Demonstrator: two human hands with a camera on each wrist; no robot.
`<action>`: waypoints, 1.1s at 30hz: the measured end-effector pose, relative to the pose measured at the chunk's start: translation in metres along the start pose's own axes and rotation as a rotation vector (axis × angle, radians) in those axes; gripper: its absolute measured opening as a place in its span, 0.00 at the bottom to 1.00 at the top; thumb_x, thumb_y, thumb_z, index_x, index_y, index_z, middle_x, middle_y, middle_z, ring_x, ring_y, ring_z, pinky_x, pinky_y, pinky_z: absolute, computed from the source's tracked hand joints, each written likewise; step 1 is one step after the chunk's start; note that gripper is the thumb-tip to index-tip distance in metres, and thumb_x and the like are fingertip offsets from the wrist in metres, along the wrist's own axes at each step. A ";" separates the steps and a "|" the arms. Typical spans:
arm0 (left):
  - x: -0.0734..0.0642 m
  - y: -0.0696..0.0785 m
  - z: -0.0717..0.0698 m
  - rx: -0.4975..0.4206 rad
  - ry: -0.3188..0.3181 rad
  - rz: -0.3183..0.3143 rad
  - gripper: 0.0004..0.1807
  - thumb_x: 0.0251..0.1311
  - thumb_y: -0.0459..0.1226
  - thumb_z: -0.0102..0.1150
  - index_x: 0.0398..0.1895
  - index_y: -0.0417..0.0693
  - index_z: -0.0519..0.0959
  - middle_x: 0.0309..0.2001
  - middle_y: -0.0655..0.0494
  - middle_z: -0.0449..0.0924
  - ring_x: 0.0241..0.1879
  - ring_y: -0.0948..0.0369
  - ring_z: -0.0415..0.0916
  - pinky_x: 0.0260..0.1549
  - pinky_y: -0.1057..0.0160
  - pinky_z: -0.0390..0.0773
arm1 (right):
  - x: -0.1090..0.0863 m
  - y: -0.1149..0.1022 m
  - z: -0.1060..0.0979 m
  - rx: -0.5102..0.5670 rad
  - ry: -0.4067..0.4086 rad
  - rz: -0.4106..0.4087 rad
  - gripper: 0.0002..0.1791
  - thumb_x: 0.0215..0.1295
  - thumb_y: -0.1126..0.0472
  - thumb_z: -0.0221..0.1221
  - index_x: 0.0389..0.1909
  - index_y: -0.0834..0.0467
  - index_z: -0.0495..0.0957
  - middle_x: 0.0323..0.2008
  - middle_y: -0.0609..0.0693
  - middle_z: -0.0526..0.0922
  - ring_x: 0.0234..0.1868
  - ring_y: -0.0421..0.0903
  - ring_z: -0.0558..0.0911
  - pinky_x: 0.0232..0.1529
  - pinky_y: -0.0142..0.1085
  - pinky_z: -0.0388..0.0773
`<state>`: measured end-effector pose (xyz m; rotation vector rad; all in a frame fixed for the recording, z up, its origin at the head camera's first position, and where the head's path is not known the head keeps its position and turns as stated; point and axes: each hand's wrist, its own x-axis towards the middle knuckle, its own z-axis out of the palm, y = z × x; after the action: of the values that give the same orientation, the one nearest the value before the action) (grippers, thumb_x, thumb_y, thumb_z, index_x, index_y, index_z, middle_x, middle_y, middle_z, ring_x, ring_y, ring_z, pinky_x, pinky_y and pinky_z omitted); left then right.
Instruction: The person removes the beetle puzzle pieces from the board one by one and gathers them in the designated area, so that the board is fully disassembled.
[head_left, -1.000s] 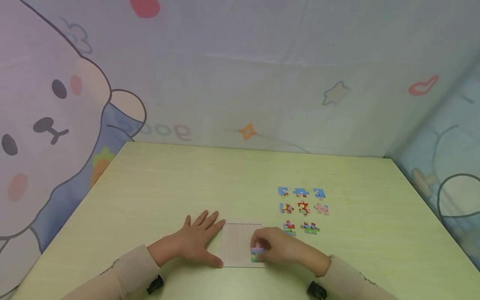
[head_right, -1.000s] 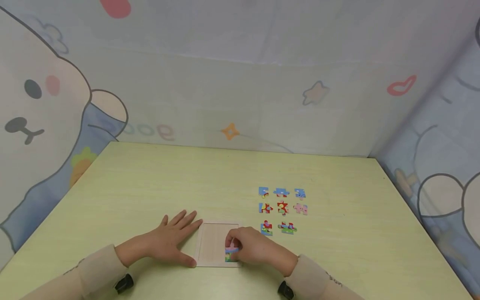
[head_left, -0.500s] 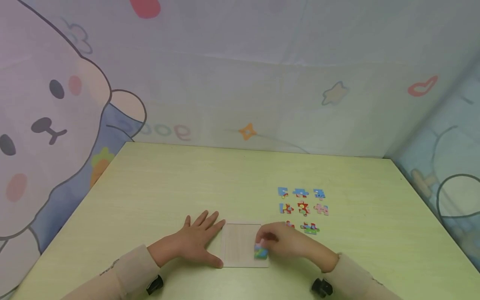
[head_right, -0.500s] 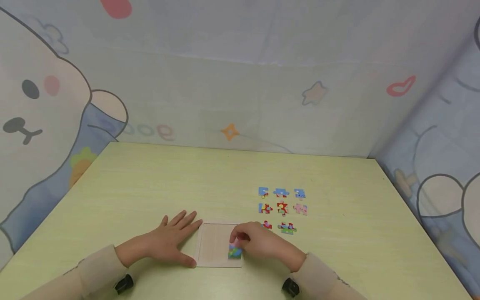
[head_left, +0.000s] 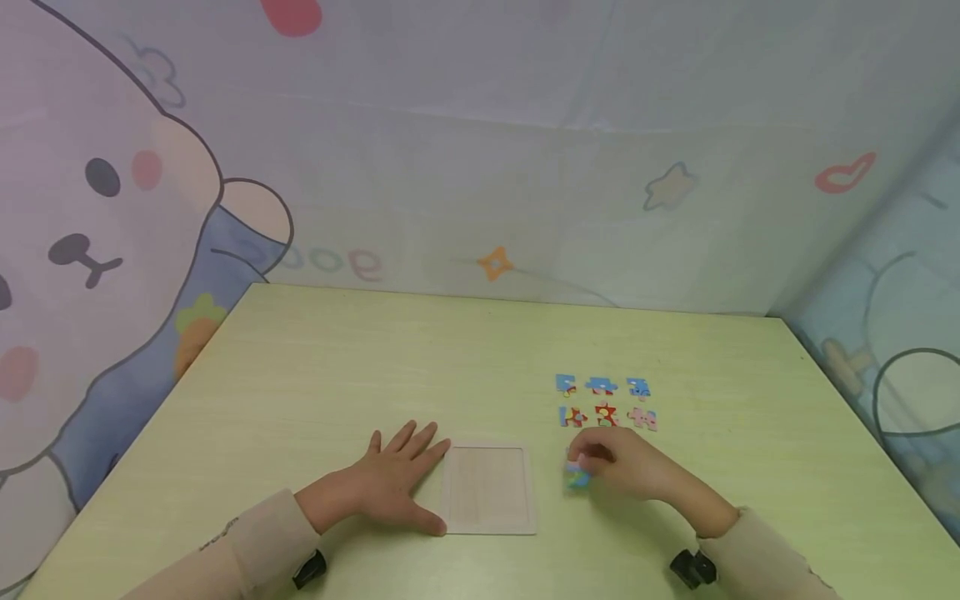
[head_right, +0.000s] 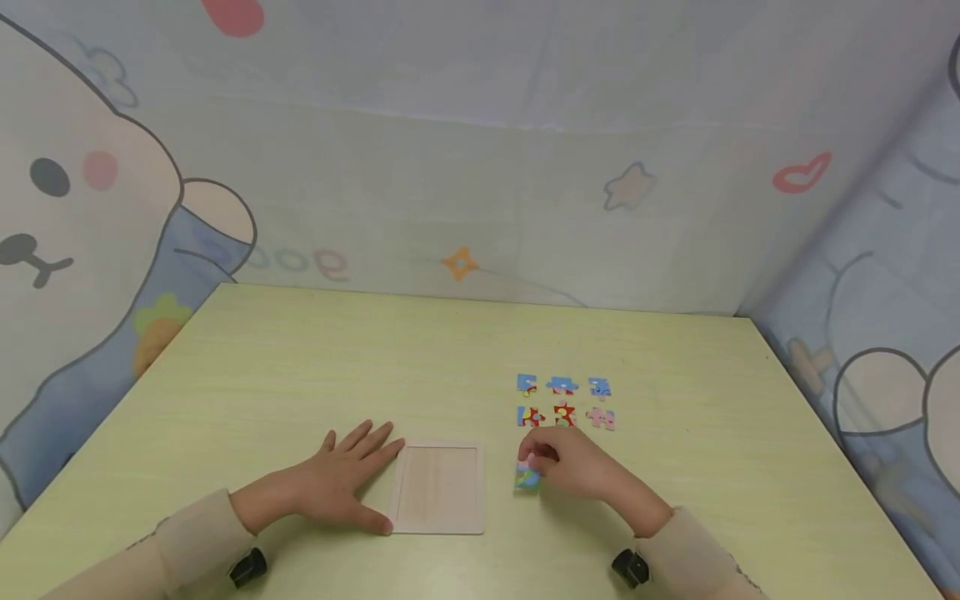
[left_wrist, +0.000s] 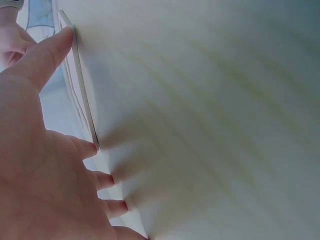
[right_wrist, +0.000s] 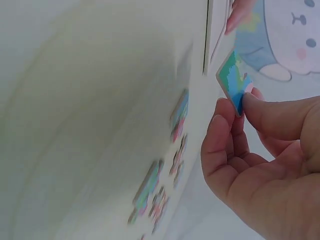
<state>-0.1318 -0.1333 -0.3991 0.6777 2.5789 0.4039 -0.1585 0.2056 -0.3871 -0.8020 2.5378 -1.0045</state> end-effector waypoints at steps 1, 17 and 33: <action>0.000 0.000 0.000 0.000 -0.001 0.000 0.57 0.49 0.66 0.62 0.76 0.49 0.50 0.77 0.45 0.40 0.75 0.43 0.33 0.62 0.28 0.37 | -0.002 0.003 -0.003 0.001 0.004 0.014 0.05 0.67 0.68 0.56 0.35 0.57 0.79 0.33 0.44 0.79 0.31 0.36 0.70 0.33 0.30 0.71; 0.001 -0.003 0.001 -0.002 0.000 0.004 0.57 0.49 0.66 0.61 0.77 0.49 0.50 0.77 0.45 0.39 0.75 0.43 0.33 0.62 0.28 0.37 | -0.032 0.051 -0.045 0.025 0.065 0.195 0.04 0.69 0.69 0.54 0.36 0.61 0.76 0.31 0.50 0.74 0.29 0.44 0.72 0.28 0.33 0.70; 0.001 -0.004 0.003 -0.007 -0.007 0.002 0.57 0.49 0.66 0.61 0.77 0.50 0.50 0.77 0.46 0.39 0.76 0.44 0.32 0.63 0.28 0.36 | -0.033 0.074 -0.049 -0.091 0.053 0.208 0.06 0.67 0.72 0.53 0.33 0.60 0.76 0.29 0.48 0.72 0.29 0.44 0.67 0.28 0.33 0.65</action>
<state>-0.1328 -0.1353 -0.4031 0.6783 2.5691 0.4098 -0.1833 0.2957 -0.4021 -0.5261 2.6619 -0.8591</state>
